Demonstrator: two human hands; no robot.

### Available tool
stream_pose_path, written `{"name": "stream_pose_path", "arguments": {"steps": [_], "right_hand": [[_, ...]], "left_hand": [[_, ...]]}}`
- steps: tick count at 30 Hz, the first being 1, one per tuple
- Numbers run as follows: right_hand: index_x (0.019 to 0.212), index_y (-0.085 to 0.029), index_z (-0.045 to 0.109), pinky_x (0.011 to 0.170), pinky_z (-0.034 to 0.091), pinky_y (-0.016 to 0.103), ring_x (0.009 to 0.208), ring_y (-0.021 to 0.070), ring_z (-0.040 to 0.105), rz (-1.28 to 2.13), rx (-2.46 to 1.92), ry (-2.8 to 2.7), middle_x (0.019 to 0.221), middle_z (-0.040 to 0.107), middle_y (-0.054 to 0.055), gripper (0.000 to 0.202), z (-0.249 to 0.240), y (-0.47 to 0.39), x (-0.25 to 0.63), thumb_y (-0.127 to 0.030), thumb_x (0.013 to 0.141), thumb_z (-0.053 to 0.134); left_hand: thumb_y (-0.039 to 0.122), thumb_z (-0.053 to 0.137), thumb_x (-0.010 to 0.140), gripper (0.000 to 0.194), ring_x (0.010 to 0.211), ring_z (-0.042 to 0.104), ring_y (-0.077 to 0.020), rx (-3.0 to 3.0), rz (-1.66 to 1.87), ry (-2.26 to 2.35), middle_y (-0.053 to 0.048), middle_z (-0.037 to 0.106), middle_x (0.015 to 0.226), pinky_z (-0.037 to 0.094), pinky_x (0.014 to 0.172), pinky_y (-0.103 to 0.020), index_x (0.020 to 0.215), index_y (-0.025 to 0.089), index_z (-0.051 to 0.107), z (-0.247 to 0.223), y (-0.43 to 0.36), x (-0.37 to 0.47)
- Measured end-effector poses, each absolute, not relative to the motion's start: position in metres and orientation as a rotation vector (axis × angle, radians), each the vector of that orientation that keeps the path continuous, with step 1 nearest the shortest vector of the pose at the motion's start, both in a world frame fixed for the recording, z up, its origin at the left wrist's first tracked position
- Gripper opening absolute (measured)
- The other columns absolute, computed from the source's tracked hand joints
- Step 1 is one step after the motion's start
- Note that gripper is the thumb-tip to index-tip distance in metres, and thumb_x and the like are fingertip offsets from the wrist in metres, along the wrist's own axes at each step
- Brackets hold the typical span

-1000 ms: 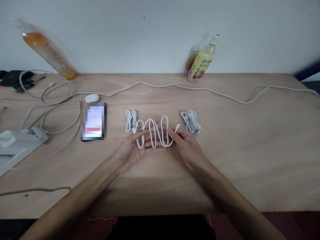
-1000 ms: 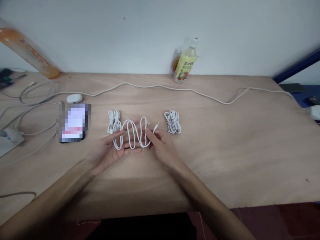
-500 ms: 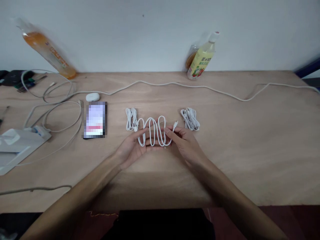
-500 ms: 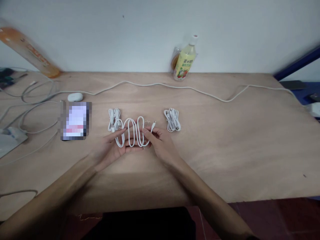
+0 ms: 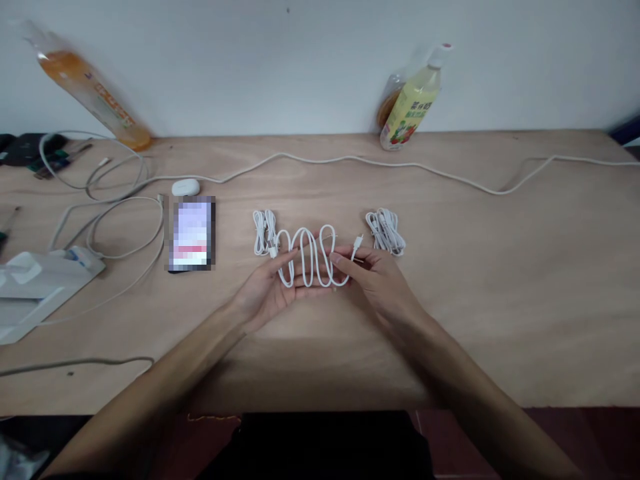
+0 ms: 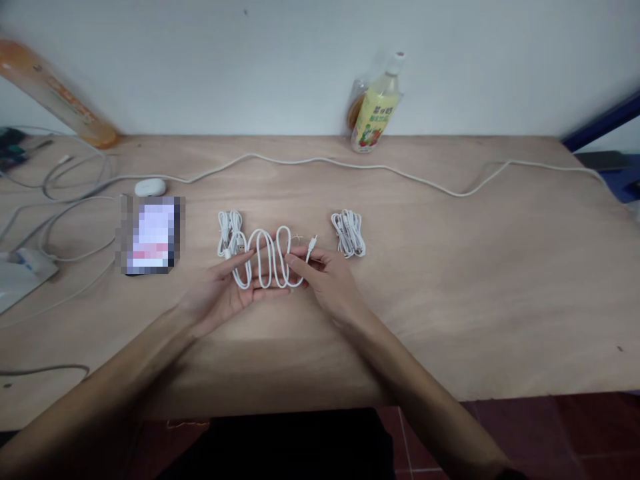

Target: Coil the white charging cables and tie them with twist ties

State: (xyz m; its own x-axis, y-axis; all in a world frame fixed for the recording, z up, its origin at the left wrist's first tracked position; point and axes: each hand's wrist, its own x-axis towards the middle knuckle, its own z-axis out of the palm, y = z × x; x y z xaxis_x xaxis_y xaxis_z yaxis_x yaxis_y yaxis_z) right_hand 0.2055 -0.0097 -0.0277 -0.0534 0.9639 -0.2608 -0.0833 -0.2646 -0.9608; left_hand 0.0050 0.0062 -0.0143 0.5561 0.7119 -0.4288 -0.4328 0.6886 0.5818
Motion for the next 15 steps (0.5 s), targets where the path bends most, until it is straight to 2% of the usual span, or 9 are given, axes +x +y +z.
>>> {"name": "stream_pose_path", "arguments": {"steps": [8, 11, 15], "right_hand": [[0.097, -0.024, 0.089, 0.063, 0.043, 0.032, 0.066, 0.0168, 0.056, 1.476, -1.341, -1.052, 0.073, 0.074, 0.003, 0.03, -0.0241, -0.0097, 0.2052, -0.047, 0.078, 0.085], [0.101, -0.023, 0.09, 0.057, 0.037, 0.03, 0.061, 0.0151, 0.05, 1.445, -1.363, -1.084, 0.071, 0.072, 0.002, 0.033, -0.0241, -0.0101, 0.2043, -0.047, 0.078, 0.085], [0.101, -0.022, 0.089, 0.056, 0.036, 0.029, 0.06, 0.0142, 0.048, 1.457, -1.333, -1.054, 0.071, 0.071, 0.002, 0.034, -0.0238, -0.0103, 0.2033, -0.048, 0.079, 0.084]], "left_hand": [[0.024, 0.042, 0.114, 0.051, 0.116, 0.082, -0.032, 0.458, 0.703, 0.698, -0.019, 0.083, 0.128, 0.057, 0.115, -0.056, 0.164, 0.015, 0.051, -0.0101, 0.0063, 0.0075], [0.023, 0.04, 0.114, 0.054, 0.117, 0.082, -0.0317, 0.471, 0.714, 0.667, -0.018, 0.082, 0.131, 0.057, 0.115, -0.056, 0.168, 0.017, 0.047, -0.009, 0.0071, 0.007], [0.023, 0.042, 0.114, 0.057, 0.119, 0.081, -0.0323, 0.479, 0.723, 0.663, -0.018, 0.081, 0.132, 0.055, 0.117, -0.057, 0.171, 0.017, 0.041, -0.0071, 0.008, 0.0061]]}}
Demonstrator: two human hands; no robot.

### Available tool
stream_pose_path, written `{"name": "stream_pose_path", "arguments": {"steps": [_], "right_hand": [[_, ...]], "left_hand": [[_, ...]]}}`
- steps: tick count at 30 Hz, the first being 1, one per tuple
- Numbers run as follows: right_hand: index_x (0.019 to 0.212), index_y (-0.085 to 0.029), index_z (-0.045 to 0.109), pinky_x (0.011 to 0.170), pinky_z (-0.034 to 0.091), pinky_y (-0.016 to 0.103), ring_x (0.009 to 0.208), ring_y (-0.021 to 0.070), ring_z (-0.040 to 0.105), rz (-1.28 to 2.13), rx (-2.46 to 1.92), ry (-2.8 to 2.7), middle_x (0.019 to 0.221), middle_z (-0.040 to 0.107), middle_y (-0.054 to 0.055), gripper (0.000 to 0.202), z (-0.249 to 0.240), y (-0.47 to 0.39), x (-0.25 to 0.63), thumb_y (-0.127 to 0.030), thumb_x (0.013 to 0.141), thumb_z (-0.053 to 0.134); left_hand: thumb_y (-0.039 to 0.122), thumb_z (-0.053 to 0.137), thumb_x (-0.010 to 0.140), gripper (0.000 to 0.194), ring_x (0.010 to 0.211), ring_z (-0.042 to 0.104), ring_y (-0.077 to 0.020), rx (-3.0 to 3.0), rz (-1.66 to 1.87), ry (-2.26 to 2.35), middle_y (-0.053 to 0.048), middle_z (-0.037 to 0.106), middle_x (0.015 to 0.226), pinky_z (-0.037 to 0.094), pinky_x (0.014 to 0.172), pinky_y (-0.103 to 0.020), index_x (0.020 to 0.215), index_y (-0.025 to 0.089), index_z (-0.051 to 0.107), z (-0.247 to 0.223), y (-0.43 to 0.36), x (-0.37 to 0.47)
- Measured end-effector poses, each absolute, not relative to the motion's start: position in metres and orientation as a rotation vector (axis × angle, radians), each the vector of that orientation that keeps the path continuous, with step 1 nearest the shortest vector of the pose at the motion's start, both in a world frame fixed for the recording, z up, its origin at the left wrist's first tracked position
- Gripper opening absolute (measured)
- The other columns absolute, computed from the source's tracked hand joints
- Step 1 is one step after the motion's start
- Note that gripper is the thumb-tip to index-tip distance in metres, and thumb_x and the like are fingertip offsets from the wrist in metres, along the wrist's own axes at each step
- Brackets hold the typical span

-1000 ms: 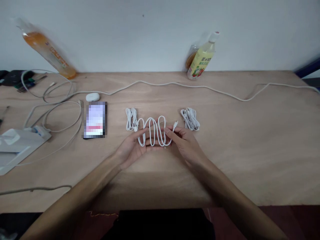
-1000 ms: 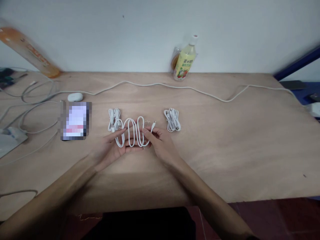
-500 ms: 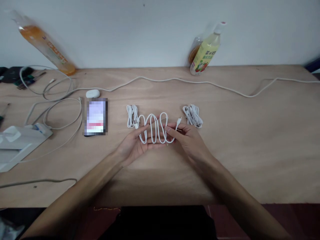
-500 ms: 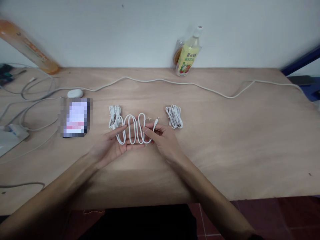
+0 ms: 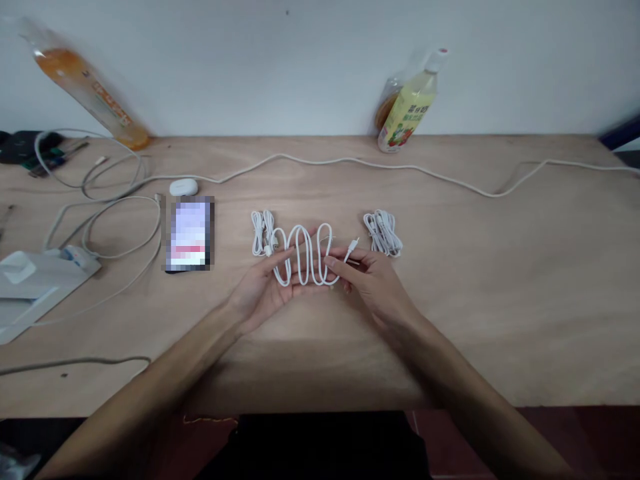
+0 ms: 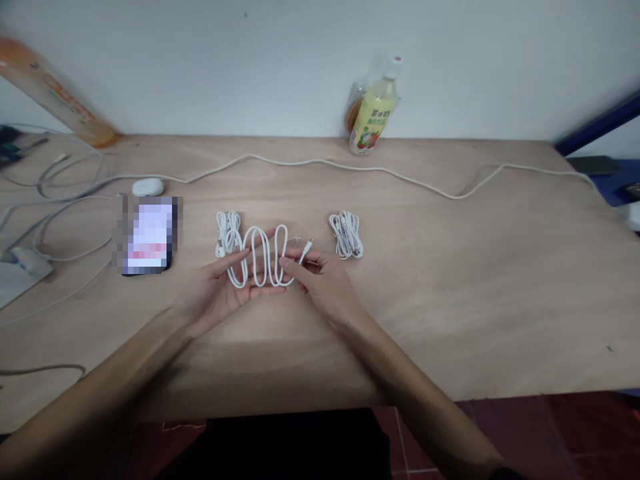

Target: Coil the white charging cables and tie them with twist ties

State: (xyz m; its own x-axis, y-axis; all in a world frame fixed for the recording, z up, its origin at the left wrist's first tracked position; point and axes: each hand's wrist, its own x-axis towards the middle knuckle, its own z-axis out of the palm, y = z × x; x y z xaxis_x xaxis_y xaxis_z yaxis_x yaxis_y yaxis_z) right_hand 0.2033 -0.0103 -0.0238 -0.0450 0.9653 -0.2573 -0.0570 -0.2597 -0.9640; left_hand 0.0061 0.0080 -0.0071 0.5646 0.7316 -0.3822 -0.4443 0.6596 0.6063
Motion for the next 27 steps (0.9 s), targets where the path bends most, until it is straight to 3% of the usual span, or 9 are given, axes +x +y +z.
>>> {"name": "stream_pose_path", "arguments": {"steps": [8, 13, 20, 23, 27], "right_hand": [[0.087, -0.022, 0.086, 0.056, 0.035, 0.029, 0.059, 0.0125, 0.043, 1.444, -1.302, -1.026, 0.064, 0.058, -0.002, 0.033, -0.0238, -0.0093, 0.2039, -0.054, 0.082, 0.081], [0.094, -0.025, 0.087, 0.058, 0.037, 0.029, 0.064, 0.0148, 0.047, 1.452, -1.299, -1.054, 0.078, 0.07, 0.002, 0.032, -0.0264, -0.0104, 0.2044, -0.054, 0.086, 0.079], [0.096, -0.026, 0.086, 0.064, 0.044, 0.031, 0.074, 0.0191, 0.058, 1.417, -1.295, -1.102, 0.086, 0.075, 0.005, 0.031, -0.0297, -0.0094, 0.2057, -0.054, 0.092, 0.074], [0.094, -0.026, 0.086, 0.065, 0.046, 0.031, 0.072, 0.0182, 0.058, 1.457, -1.261, -1.077, 0.083, 0.074, 0.003, 0.03, -0.0263, -0.0097, 0.2049, -0.054, 0.092, 0.074], [0.088, -0.026, 0.085, 0.073, 0.051, 0.032, 0.073, 0.0185, 0.061, 1.496, -1.222, -1.063, 0.068, 0.062, -0.001, 0.031, -0.0223, -0.0111, 0.2044, -0.056, 0.091, 0.076]], "left_hand": [[0.022, 0.042, 0.113, 0.058, 0.122, 0.079, -0.0333, 0.472, 0.706, 0.65, -0.018, 0.081, 0.133, 0.051, 0.12, -0.061, 0.171, 0.018, 0.041, -0.0009, 0.007, 0.0063], [0.02, 0.05, 0.109, 0.056, 0.122, 0.078, -0.0354, 0.46, 0.726, 0.675, -0.02, 0.08, 0.134, 0.054, 0.116, -0.061, 0.164, 0.014, 0.05, -0.001, 0.006, 0.0071], [0.019, 0.059, 0.105, 0.051, 0.121, 0.079, -0.0347, 0.495, 0.712, 0.677, -0.02, 0.079, 0.134, 0.055, 0.116, -0.057, 0.155, 0.014, 0.06, -0.0009, 0.0057, 0.0076], [0.031, 0.056, 0.108, 0.051, 0.123, 0.077, -0.0372, 0.451, 0.709, 0.65, -0.021, 0.079, 0.134, 0.055, 0.115, -0.06, 0.156, 0.013, 0.06, -0.0007, 0.0058, 0.0061], [0.049, 0.049, 0.11, 0.061, 0.13, 0.073, -0.0403, 0.402, 0.7, 0.564, -0.023, 0.078, 0.136, 0.054, 0.115, -0.061, 0.157, 0.012, 0.058, -0.0012, 0.0068, 0.0036]]}}
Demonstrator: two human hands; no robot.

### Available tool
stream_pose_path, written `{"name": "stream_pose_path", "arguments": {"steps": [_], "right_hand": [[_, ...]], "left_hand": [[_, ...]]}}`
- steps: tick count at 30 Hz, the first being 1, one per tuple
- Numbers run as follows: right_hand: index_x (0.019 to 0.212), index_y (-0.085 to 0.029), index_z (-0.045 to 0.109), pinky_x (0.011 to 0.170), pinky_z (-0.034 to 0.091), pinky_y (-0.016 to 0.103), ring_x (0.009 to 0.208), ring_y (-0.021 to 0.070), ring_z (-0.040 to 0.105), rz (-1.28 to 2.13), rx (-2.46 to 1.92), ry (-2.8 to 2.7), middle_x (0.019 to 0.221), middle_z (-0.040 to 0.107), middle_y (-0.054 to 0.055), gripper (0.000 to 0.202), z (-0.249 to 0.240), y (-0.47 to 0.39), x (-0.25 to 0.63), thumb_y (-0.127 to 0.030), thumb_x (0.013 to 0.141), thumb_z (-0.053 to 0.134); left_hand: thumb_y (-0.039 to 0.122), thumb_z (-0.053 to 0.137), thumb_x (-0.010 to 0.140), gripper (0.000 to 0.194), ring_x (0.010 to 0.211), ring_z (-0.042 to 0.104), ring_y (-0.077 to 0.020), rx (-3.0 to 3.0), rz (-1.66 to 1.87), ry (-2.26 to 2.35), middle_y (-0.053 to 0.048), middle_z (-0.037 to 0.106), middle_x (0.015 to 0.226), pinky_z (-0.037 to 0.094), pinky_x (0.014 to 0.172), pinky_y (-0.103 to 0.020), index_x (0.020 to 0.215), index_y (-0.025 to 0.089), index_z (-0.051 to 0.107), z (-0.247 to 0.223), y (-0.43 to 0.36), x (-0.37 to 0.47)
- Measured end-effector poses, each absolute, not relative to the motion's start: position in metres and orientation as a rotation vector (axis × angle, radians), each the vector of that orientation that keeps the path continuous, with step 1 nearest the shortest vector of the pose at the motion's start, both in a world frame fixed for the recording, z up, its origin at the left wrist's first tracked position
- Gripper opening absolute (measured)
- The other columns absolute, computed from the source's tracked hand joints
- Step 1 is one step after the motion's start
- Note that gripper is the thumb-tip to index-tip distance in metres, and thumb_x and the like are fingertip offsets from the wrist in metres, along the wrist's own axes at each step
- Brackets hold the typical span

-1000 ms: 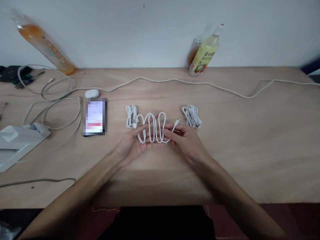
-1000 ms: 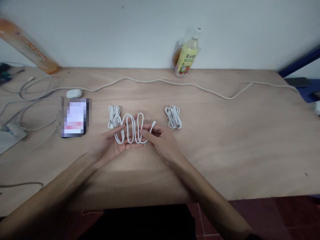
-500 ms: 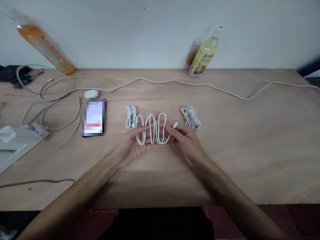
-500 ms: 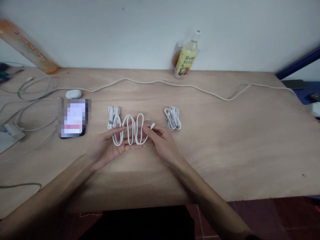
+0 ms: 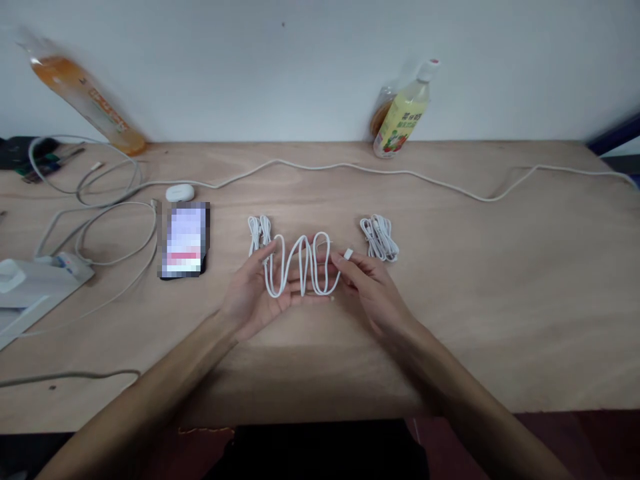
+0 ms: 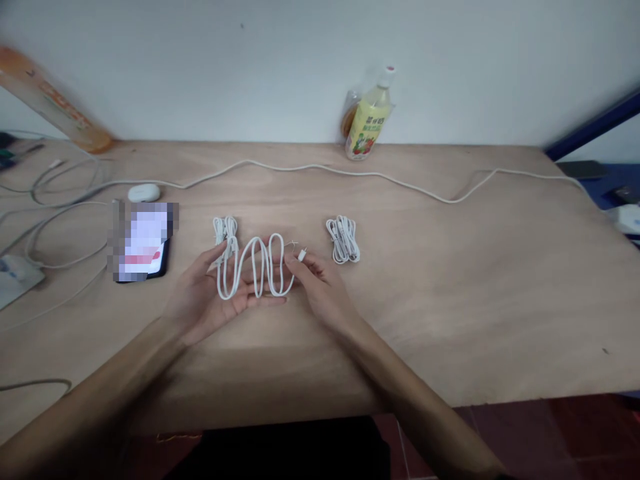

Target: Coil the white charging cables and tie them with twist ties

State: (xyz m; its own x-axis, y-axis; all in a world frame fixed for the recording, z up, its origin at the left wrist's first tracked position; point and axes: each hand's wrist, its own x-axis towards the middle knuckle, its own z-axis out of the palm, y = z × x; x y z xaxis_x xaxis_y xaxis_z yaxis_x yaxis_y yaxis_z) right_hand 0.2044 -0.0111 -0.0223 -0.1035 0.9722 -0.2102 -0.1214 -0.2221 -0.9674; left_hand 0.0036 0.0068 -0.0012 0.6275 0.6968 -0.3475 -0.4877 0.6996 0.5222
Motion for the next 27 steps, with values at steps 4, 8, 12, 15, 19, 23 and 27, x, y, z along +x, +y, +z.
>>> {"name": "stream_pose_path", "arguments": {"steps": [4, 8, 12, 15, 19, 23, 27], "right_hand": [[0.091, -0.024, 0.085, 0.068, 0.051, 0.032, 0.069, 0.0188, 0.06, 1.512, -1.271, -1.057, 0.068, 0.061, 0.001, 0.052, -0.023, -0.012, 0.205, -0.073, 0.092, 0.067], [0.091, -0.022, 0.083, 0.065, 0.051, 0.033, 0.066, 0.0195, 0.059, 1.565, -1.269, -1.057, 0.069, 0.063, 0.003, 0.067, -0.022, -0.013, 0.202, -0.084, 0.092, 0.058], [0.089, -0.024, 0.077, 0.07, 0.052, 0.034, 0.071, 0.0206, 0.061, 1.513, -1.256, -1.12, 0.076, 0.065, 0.003, 0.062, -0.022, -0.015, 0.201, -0.083, 0.092, 0.061], [0.087, -0.024, 0.073, 0.078, 0.054, 0.037, 0.082, 0.0228, 0.064, 1.437, -1.247, -1.218, 0.082, 0.067, 0.003, 0.061, -0.022, -0.016, 0.2, -0.082, 0.096, 0.057], [0.076, -0.024, 0.071, 0.091, 0.052, 0.039, 0.092, 0.0239, 0.065, 1.335, -1.154, -1.431, 0.083, 0.068, 0.004, 0.058, -0.02, -0.018, 0.201, -0.071, 0.106, 0.052], [0.083, -0.024, 0.077, 0.091, 0.051, 0.04, 0.093, 0.0226, 0.066, 1.26, -1.117, -1.528, 0.098, 0.074, 0.005, 0.049, -0.016, -0.019, 0.2, -0.06, 0.108, 0.055], [0.092, -0.025, 0.079, 0.082, 0.051, 0.036, 0.085, 0.0204, 0.066, 1.237, -1.106, -1.592, 0.09, 0.074, 0.003, 0.036, -0.015, -0.02, 0.2, -0.05, 0.108, 0.059]], "left_hand": [[0.052, 0.044, 0.111, 0.064, 0.131, 0.073, -0.041, 0.418, 0.685, 0.544, -0.025, 0.076, 0.138, 0.054, 0.114, -0.063, 0.16, 0.011, 0.054, -0.002, 0.008, 0.002], [0.051, 0.051, 0.11, 0.065, 0.125, 0.076, -0.0413, 0.474, 0.647, 0.547, -0.024, 0.075, 0.141, 0.056, 0.11, -0.064, 0.165, 0.016, 0.049, -0.003, 0.008, 0.003], [0.03, 0.068, 0.104, 0.068, 0.112, 0.081, -0.0337, 0.584, 0.634, 0.61, -0.017, 0.076, 0.139, 0.061, 0.105, -0.056, 0.168, 0.028, 0.046, -0.004, 0.004, 0.004], [0.018, 0.078, 0.095, 0.078, 0.102, 0.081, -0.0273, 0.662, 0.618, 0.658, -0.012, 0.078, 0.133, 0.065, 0.095, -0.047, 0.166, 0.034, 0.049, -0.004, 0.0, 0.004], [0.018, 0.088, 0.085, 0.077, 0.08, 0.074, -0.017, 0.756, 0.593, 0.7, -0.005, 0.078, 0.105, 0.063, 0.075, -0.032, 0.156, 0.029, 0.061, -0.002, -0.003, 0.004], [0.023, 0.094, 0.077, 0.044, 0.066, 0.06, -0.0108, 0.874, 0.552, 0.752, 0.004, 0.065, 0.082, 0.055, 0.061, -0.026, 0.117, 0.021, 0.075, 0.001, -0.003, 0.005], [0.034, 0.09, 0.081, 0.032, 0.052, 0.045, -0.0074, 1.015, 0.387, 0.742, 0.008, 0.052, 0.063, 0.039, 0.047, -0.022, 0.079, 0.02, 0.062, 0.002, -0.003, 0.006]]}}
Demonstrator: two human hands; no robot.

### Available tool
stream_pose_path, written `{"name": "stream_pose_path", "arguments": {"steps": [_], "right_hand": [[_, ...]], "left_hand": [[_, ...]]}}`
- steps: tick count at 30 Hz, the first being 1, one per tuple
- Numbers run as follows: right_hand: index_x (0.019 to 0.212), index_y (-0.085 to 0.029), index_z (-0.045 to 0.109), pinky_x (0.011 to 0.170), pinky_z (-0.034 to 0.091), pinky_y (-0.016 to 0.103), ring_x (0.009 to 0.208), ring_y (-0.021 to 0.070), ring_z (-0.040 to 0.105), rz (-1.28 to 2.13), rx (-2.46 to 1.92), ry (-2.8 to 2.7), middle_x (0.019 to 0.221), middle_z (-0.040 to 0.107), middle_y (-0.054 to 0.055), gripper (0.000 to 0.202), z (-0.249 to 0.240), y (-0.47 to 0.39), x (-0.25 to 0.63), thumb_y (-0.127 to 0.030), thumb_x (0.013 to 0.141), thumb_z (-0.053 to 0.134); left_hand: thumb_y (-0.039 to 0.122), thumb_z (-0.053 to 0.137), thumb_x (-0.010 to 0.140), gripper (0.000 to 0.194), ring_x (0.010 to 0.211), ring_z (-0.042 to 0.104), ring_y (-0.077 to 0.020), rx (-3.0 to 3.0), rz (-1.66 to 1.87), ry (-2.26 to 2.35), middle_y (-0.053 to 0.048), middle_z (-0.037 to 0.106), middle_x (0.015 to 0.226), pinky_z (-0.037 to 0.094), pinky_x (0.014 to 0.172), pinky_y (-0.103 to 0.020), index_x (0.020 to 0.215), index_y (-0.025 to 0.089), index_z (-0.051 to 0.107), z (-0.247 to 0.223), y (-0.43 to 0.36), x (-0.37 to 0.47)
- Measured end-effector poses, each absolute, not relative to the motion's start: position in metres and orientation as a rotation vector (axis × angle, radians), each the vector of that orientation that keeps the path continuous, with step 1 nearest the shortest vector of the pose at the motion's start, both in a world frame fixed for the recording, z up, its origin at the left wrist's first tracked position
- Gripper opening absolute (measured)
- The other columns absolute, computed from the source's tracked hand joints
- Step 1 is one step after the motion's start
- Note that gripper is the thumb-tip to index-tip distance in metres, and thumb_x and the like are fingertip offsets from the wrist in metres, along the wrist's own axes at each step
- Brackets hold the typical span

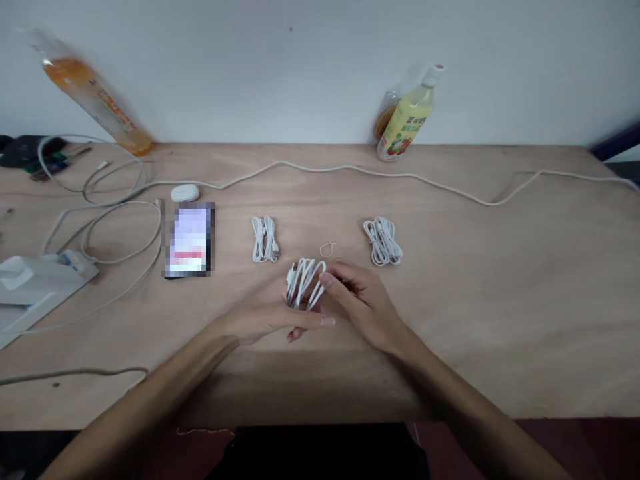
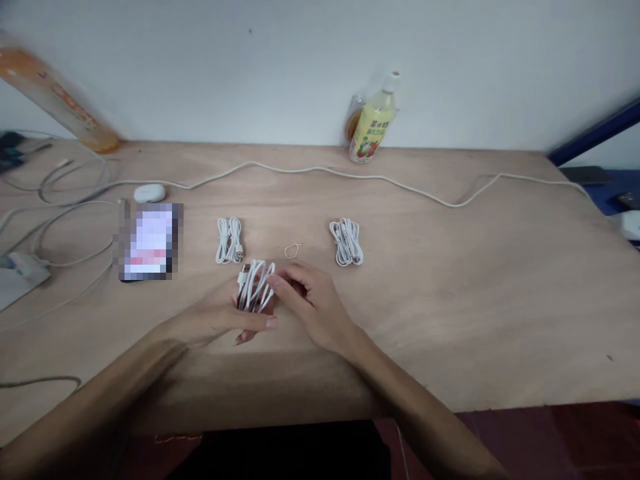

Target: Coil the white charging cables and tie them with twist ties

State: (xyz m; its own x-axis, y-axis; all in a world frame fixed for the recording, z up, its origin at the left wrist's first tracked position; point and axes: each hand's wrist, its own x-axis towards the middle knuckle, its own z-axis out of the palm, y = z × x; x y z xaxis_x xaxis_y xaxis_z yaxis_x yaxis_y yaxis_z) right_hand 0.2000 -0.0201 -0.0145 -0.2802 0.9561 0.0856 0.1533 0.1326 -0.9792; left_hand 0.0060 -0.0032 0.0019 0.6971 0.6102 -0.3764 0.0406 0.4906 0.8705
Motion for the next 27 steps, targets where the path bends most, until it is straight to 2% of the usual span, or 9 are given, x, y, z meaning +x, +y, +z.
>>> {"name": "stream_pose_path", "arguments": {"steps": [5, 7, 10, 12, 15, 17, 19, 22, 27], "right_hand": [[0.128, -0.026, 0.075, 0.071, 0.051, 0.033, 0.077, 0.0182, 0.062, 1.066, -1.128, -1.701, 0.091, 0.071, 0.002, 0.027, -0.017, -0.025, 0.2, -0.036, 0.105, 0.063], [0.14, -0.027, 0.068, 0.075, 0.055, 0.035, 0.086, 0.0204, 0.064, 0.878, -1.101, -1.796, 0.104, 0.07, 0.005, 0.036, -0.02, -0.027, 0.201, -0.034, 0.105, 0.063], [0.149, -0.028, 0.06, 0.083, 0.06, 0.04, 0.104, 0.0254, 0.067, 0.619, -1.056, -1.924, 0.124, 0.066, 0.011, 0.046, -0.025, -0.029, 0.201, -0.037, 0.104, 0.064], [0.141, -0.027, 0.065, 0.08, 0.06, 0.039, 0.101, 0.0252, 0.067, 0.479, -0.982, -1.999, 0.122, 0.066, 0.011, 0.039, -0.027, -0.029, 0.199, -0.037, 0.104, 0.064], [0.111, -0.023, 0.074, 0.066, 0.053, 0.033, 0.081, 0.0203, 0.065, 0.354, -0.8, -2.101, 0.1, 0.07, 0.008, 0.017, -0.03, -0.029, 0.197, -0.033, 0.105, 0.061], [0.094, -0.023, 0.073, 0.06, 0.048, 0.031, 0.071, 0.0183, 0.061, 0.316, -0.742, -2.17, 0.085, 0.069, 0.005, 0.022, -0.031, -0.03, 0.196, -0.033, 0.107, 0.058], [0.082, -0.025, 0.071, 0.057, 0.044, 0.031, 0.063, 0.0169, 0.055, 0.275, -0.762, -2.241, 0.073, 0.065, 0.003, 0.031, -0.033, -0.032, 0.197, -0.035, 0.108, 0.056], [0.072, -0.026, 0.066, 0.055, 0.04, 0.032, 0.054, 0.0154, 0.046, 0.205, -0.819, -2.248, 0.062, 0.059, 0.0, 0.038, -0.036, -0.036, 0.195, -0.032, 0.107, 0.054], [0.068, -0.026, 0.058, 0.057, 0.038, 0.03, 0.054, 0.0146, 0.047, 0.204, -1.067, -2.013, 0.06, 0.056, -0.002, 0.036, -0.034, -0.037, 0.19, -0.019, 0.104, 0.054]], "left_hand": [[0.036, 0.076, 0.092, 0.024, 0.04, 0.032, -0.0067, 1.061, 0.295, 0.77, 0.012, 0.042, 0.049, 0.024, 0.039, -0.021, 0.085, 0.023, 0.058, -0.001, -0.005, 0.003], [0.032, 0.068, 0.093, 0.013, 0.036, 0.031, -0.0075, 1.046, 0.255, 0.772, 0.012, 0.042, 0.046, 0.024, 0.037, -0.021, 0.089, 0.024, 0.059, -0.001, -0.005, 0.001], [0.027, 0.064, 0.087, 0.013, 0.035, 0.03, -0.008, 1.027, 0.13, 0.751, 0.01, 0.043, 0.046, 0.021, 0.037, -0.023, 0.077, 0.024, 0.057, 0.002, -0.004, -0.002], [0.026, 0.065, 0.086, 0.02, 0.038, 0.027, -0.008, 0.982, 0.022, 0.71, 0.009, 0.041, 0.048, 0.018, 0.038, -0.024, 0.07, 0.024, 0.054, 0.005, -0.005, -0.002], [0.032, 0.075, 0.086, 0.02, 0.042, 0.024, -0.0096, 0.905, -0.071, 0.642, 0.01, 0.035, 0.05, 0.016, 0.04, -0.025, 0.076, 0.025, 0.059, 0.005, -0.008, 0.0], [0.041, 0.083, 0.085, 0.027, 0.041, 0.022, -0.0101, 0.858, -0.129, 0.558, 0.01, 0.033, 0.05, 0.015, 0.041, -0.027, 0.08, 0.026, 0.061, 0.002, -0.011, 0.003], [0.052, 0.086, 0.085, 0.046, 0.041, 0.019, -0.0088, 0.816, -0.141, 0.503, 0.01, 0.031, 0.049, 0.012, 0.042, -0.028, 0.072, 0.027, 0.051, -0.002, -0.013, 0.005], [0.054, 0.086, 0.088, 0.058, 0.043, 0.017, -0.0069, 0.785, -0.14, 0.498, 0.01, 0.029, 0.052, 0.012, 0.044, -0.027, 0.067, 0.025, 0.039, -0.005, -0.015, 0.007], [0.036, 0.084, 0.086, 0.035, 0.048, 0.021, -0.0067, 0.835, 0.108, 0.648, 0.013, 0.034, 0.057, 0.016, 0.047, -0.023, 0.088, 0.026, 0.05, 0.002, -0.01, 0.004]]}}
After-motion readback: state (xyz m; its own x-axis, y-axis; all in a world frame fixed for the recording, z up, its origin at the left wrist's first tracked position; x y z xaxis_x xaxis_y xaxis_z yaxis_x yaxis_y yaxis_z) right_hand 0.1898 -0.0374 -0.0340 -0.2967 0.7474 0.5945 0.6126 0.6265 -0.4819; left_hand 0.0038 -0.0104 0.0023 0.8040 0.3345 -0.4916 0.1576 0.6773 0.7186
